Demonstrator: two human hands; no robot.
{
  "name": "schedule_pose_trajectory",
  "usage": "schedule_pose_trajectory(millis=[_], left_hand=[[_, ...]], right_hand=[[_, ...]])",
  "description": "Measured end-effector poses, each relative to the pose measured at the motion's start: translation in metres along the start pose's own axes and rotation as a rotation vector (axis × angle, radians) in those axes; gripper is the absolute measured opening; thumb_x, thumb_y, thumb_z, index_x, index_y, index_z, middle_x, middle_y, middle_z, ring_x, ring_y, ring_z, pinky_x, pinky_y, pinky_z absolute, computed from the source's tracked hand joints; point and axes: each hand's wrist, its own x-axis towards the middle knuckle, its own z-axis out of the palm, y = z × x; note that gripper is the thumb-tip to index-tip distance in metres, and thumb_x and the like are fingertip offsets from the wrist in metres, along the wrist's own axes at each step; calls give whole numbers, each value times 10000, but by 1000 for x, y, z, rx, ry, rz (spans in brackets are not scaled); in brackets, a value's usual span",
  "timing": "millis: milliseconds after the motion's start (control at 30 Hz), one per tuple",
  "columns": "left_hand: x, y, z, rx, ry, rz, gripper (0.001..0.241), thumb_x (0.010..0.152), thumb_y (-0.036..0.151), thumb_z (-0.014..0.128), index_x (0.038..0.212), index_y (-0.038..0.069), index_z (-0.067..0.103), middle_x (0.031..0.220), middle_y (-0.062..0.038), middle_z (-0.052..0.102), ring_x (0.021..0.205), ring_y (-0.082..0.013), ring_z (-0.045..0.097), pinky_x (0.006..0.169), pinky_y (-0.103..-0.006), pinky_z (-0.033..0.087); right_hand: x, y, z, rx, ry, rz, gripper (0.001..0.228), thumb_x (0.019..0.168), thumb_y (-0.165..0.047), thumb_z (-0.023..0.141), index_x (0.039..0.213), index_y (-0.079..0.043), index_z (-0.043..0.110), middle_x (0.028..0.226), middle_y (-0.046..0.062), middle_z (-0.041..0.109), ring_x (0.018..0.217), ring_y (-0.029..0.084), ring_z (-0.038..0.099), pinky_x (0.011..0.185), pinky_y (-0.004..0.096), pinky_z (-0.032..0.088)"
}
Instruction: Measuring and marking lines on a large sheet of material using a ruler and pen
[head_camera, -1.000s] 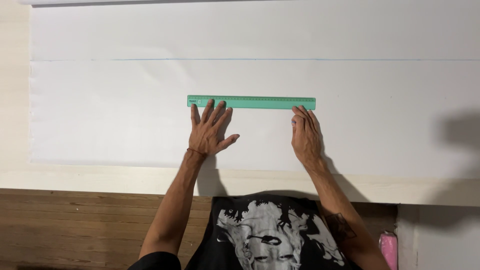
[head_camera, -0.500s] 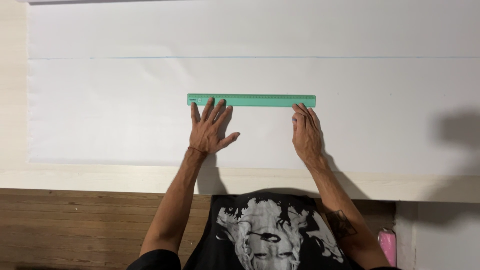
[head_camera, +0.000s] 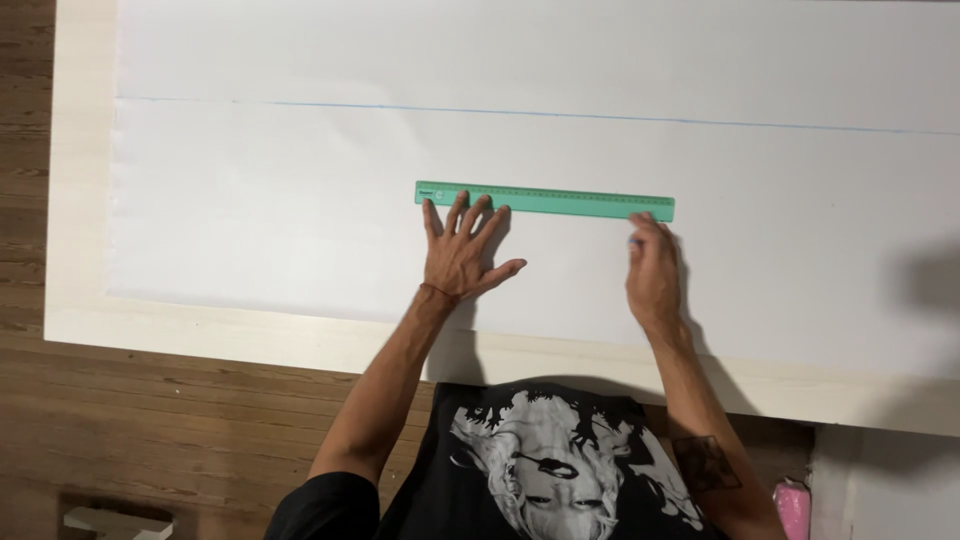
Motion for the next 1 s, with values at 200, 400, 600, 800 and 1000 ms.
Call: schedule_pose_trajectory(millis=[200,400,600,800,1000], left_hand=[[3,-1,4,-8,19,15,1001,935,1023,523,1671,357,655,1662,-60,656,1663,-413,489,1315,-935,103],[3,-1,6,-47,8,14,984,950,1007,511,1675,351,625,1672,-73,638,1668,-420,481,1340,-902,144],[3,1,10,-112,-16,-22,974,967,988,470,1699,356,588,1713,-88,621,1700,-427,455,1358,-907,105],[4,6,13,-129,-42,-41,945,980,962,466,1696,357,581,1727,-93,607,1710,-439,440,1355,-919,87],[4,10,12,-134,-53,-48,948,991,974,430,1691,349,563,1735,-93,597,1717,-431,434,1366,-911,79]], right_hand=[[15,-19,33,691,208,538,152,1241,24,648,1379,86,638,1250,217,698,1036,343,802,766,455,745],[108,-65,84,580,-202,581,134,1130,-142,810,1220,-45,790,949,187,825,516,246,762,381,281,588],[138,-57,121,409,-423,603,110,1012,-89,837,1114,-102,874,923,201,837,413,213,701,279,253,513],[156,-76,102,345,-494,640,154,998,-68,792,1125,-26,869,883,198,817,424,202,686,308,276,529],[176,-104,84,282,-518,652,175,973,-35,781,1122,-6,868,864,225,814,431,199,696,314,287,563]])
